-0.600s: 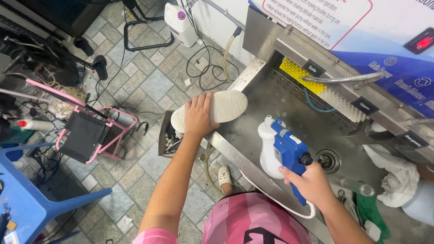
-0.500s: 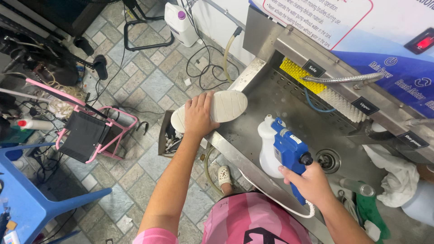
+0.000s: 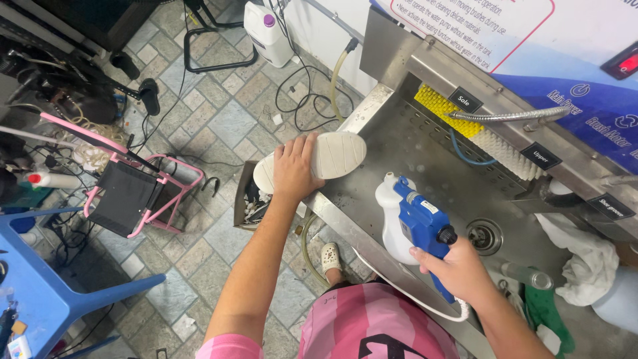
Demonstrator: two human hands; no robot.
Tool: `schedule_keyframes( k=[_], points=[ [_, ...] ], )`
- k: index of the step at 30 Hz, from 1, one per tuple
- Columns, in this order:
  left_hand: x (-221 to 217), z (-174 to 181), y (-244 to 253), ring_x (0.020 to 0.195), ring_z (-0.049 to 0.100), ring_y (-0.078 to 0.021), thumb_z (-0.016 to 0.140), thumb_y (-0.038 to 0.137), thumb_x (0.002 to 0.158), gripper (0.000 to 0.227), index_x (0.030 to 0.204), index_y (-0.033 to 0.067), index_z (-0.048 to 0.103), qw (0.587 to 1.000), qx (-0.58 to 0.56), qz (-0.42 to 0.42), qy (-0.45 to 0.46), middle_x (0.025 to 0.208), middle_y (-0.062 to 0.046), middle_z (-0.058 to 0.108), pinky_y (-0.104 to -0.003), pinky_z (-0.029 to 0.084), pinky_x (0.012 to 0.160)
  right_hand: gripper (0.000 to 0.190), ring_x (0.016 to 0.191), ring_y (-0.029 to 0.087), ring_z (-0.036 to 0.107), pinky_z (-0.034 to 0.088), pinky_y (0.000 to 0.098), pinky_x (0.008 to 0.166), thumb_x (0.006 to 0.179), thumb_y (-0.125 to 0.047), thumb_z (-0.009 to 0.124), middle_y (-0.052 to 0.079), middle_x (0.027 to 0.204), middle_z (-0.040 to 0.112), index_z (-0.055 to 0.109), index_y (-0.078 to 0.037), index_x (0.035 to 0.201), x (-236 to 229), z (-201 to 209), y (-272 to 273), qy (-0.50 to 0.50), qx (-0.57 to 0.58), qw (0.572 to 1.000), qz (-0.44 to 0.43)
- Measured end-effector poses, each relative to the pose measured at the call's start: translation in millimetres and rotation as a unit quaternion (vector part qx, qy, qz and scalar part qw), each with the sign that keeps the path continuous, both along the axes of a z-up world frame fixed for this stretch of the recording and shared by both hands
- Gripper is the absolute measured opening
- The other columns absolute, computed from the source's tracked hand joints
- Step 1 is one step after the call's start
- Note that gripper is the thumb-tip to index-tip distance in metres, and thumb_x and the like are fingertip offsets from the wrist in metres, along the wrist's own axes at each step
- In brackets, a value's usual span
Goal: The person cleans a white sneaker by spraying it with a handheld nozzle and wiping it with a white cloth, then places it in a sink. They then pick up a black sneaker, remove its insole, and rinse the shoe under a faucet.
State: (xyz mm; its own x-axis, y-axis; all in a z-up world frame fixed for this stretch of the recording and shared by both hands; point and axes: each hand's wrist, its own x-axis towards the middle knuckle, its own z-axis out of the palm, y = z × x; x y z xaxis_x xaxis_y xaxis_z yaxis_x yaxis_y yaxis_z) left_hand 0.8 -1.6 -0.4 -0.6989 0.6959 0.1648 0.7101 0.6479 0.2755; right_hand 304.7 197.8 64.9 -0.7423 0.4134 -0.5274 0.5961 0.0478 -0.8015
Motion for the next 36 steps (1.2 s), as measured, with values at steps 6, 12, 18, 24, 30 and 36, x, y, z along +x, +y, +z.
schedule_keyframes(
  k=[6,12,18,24,30,36],
  points=[
    [-4.3,6.3,-0.8,0.118,0.055,-0.0290,0.094,0.030,0.044,0.115,0.146,0.0116,0.045,1.000,0.017,-0.011,-0.006,0.129,-0.009,0.058,-0.046,0.038,0.101,0.020,0.055,0.013,0.064,0.049,0.0301,0.053,0.079,-0.021,0.080,0.006,0.062,0.071,0.075,-0.004,0.087,1.9,-4.7,-2.1,-0.042,0.017,0.998,0.034],
    [-30.7,26.2,-14.2,0.118,0.060,-0.0325,0.095,0.029,0.042,0.121,0.148,0.0129,0.038,0.990,-0.056,-0.071,-0.108,0.127,-0.016,0.064,-0.045,0.042,0.098,0.023,0.058,0.012,0.068,0.053,0.0288,0.055,0.077,-0.023,0.081,0.005,0.064,0.074,0.074,-0.004,0.088,-2.2,-1.0,-7.9,-0.006,0.008,0.999,0.047],
    [-72.7,12.9,-47.6,0.104,0.073,-0.0322,0.075,0.029,0.083,0.053,0.135,0.0327,0.066,0.949,0.068,-0.068,-0.299,0.121,-0.015,0.075,-0.038,0.052,0.093,0.022,0.058,0.013,0.067,0.052,0.0299,0.056,0.079,-0.021,0.081,0.006,0.065,0.073,0.076,-0.002,0.088,-6.5,1.8,-17.2,-0.008,0.037,0.999,0.031],
    [-97.7,-27.3,-58.6,0.095,0.072,-0.0181,0.050,0.042,0.109,0.040,0.122,0.0179,0.078,0.884,0.105,0.054,-0.451,0.109,-0.008,0.080,-0.032,0.054,0.092,0.021,0.057,0.011,0.066,0.052,0.0280,0.057,0.078,-0.014,0.081,0.004,0.065,0.072,0.070,-0.003,0.092,-14.5,2.7,-37.7,0.046,0.056,0.997,0.001],
    [-110.1,-41.7,-66.8,0.087,0.068,-0.0132,0.062,0.030,0.100,0.031,0.120,0.0138,0.079,0.804,0.142,0.064,-0.574,0.104,-0.004,0.078,-0.032,0.056,0.081,0.020,0.057,0.011,0.064,0.053,0.0291,0.057,0.076,-0.013,0.078,0.002,0.063,0.069,0.068,-0.004,0.091,-17.9,0.2,-56.7,0.053,0.021,0.998,0.032],
    [-116.8,-36.2,-70.8,0.097,0.071,-0.0156,0.062,0.031,0.098,0.036,0.130,0.0163,0.072,0.740,0.136,0.042,-0.657,0.113,-0.004,0.076,-0.033,0.057,0.087,0.016,0.058,0.014,0.064,0.053,0.0314,0.058,0.076,-0.013,0.082,0.005,0.063,0.070,0.072,-0.001,0.079,-21.4,-4.1,-62.8,-0.006,-0.078,0.996,0.052]
  ],
)
